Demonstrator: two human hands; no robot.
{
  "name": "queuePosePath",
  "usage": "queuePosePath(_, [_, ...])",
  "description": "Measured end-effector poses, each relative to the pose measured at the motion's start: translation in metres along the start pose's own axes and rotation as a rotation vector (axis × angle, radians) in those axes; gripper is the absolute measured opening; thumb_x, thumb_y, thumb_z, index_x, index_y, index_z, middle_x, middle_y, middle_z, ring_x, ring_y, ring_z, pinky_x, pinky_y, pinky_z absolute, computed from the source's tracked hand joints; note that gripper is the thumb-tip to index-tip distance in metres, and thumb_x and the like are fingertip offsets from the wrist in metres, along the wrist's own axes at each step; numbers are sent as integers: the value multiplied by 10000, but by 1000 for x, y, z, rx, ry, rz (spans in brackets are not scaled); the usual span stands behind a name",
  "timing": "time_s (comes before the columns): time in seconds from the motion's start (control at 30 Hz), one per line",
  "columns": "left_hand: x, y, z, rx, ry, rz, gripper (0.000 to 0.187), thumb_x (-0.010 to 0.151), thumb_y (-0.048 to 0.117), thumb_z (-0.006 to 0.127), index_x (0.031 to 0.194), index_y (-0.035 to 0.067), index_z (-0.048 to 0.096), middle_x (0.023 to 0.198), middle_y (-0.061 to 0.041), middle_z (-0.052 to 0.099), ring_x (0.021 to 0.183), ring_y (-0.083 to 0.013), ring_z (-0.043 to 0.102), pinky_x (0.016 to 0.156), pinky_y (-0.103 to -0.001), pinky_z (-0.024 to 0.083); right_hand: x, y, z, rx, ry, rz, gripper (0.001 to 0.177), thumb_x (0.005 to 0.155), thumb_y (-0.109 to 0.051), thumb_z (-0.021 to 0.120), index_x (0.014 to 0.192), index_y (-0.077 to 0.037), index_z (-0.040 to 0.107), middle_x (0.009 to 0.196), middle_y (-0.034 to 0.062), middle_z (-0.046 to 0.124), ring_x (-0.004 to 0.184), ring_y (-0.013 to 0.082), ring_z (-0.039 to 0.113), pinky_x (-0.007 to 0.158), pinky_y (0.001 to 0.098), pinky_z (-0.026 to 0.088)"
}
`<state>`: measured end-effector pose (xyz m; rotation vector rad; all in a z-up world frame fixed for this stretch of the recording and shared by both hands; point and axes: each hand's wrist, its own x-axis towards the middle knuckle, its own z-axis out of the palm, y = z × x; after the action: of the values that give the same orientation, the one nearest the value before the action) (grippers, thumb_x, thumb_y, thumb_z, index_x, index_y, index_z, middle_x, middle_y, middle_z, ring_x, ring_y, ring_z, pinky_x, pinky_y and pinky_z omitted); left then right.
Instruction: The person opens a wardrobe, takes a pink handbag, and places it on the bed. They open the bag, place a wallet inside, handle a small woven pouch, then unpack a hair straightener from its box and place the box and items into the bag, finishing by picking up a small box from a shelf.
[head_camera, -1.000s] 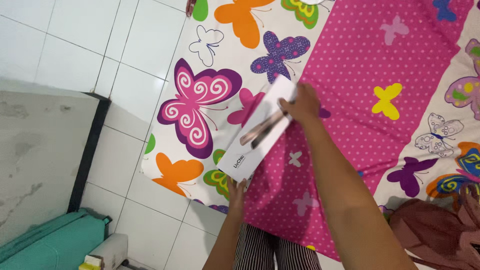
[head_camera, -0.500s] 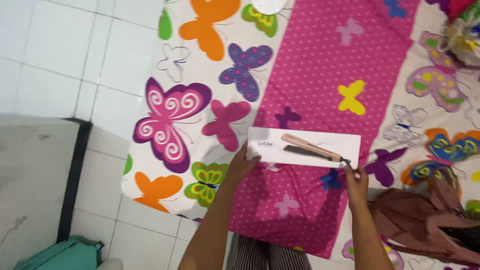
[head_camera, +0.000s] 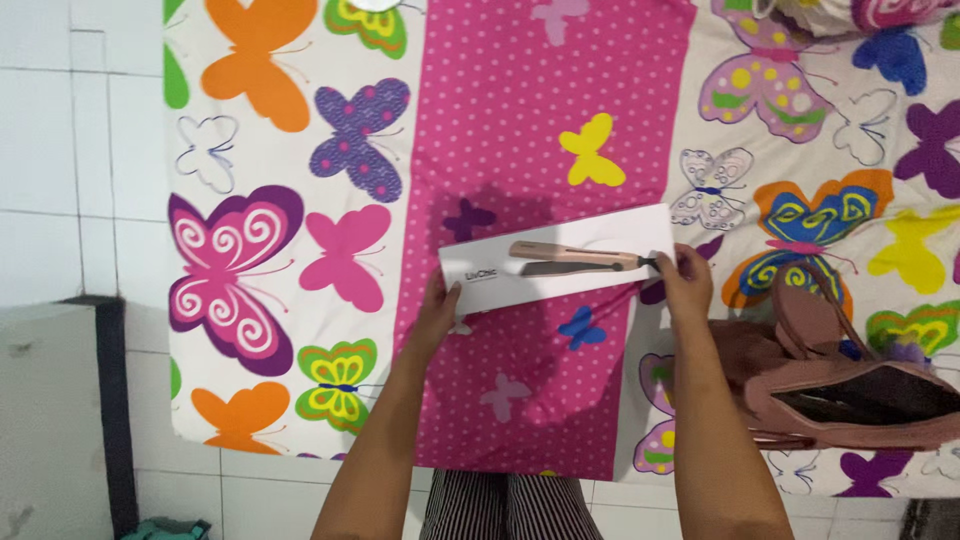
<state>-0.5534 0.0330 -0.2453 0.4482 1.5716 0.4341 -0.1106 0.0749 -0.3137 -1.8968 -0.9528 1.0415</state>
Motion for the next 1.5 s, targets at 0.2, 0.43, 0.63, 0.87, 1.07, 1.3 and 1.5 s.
queuePosePath(0.2, [-6,11,-14,13,41,-33,735,988,621,251,1613,236,219,1562,-165,426,1319,-344,541,1048,-461,513,-4,-2,1,77,-87,222,268,869,-179,853,1002,-69,649,874,-49,606,780,67,548,686,229,440])
queuePosePath(0.43, [23,-40,-48,13,93,-26,747,1017,614,368,1509,64,481,1364,-176,652,1238,-277,604,1050,-377,468,12,2,-13,7,-389,423,203,870,-232,832,901,-90,690,791,-58,618,727,64,511,635,204,403])
queuePosePath(0.63, [34,-75,-57,146,369,209,665,1024,525,479,1405,-11,578,1303,-175,681,1252,-248,607,1081,-353,434,27,-26,-21,137,-314,622,175,879,-186,781,970,-104,656,845,-8,642,724,130,574,594,289,463])
queuePosePath(0.87, [40,-115,-98,162,556,258,598,1070,486,435,1362,-11,596,1277,-173,674,1211,-224,596,1053,-350,433,53,-1,-51,169,240,231,222,916,-30,781,1020,-91,595,996,30,643,884,136,610,744,273,506])
queuePosePath(1.07, [16,-138,-155,139,583,123,572,1074,471,448,1299,-13,654,1168,-159,727,1096,-194,631,995,-332,474,67,-11,-70,-76,564,-203,218,955,67,704,1069,-46,555,1054,67,626,1015,197,619,949,336,513])
queuePosePath(1.3, [1,-152,-178,137,631,154,587,1094,459,412,1329,-35,624,1221,-198,692,1149,-256,622,1008,-361,454,44,-62,-82,-188,648,-488,205,1049,73,538,1238,6,498,1193,131,554,1128,261,592,1056,394,496])
queuePosePath(1.5, [-36,-144,-224,284,722,81,595,1118,456,359,1352,-37,593,1220,-259,664,1166,-339,618,984,-407,449,94,-53,-171,-121,843,-499,88,1103,-29,560,1093,38,617,1109,153,726,972,214,640,925,387,629])
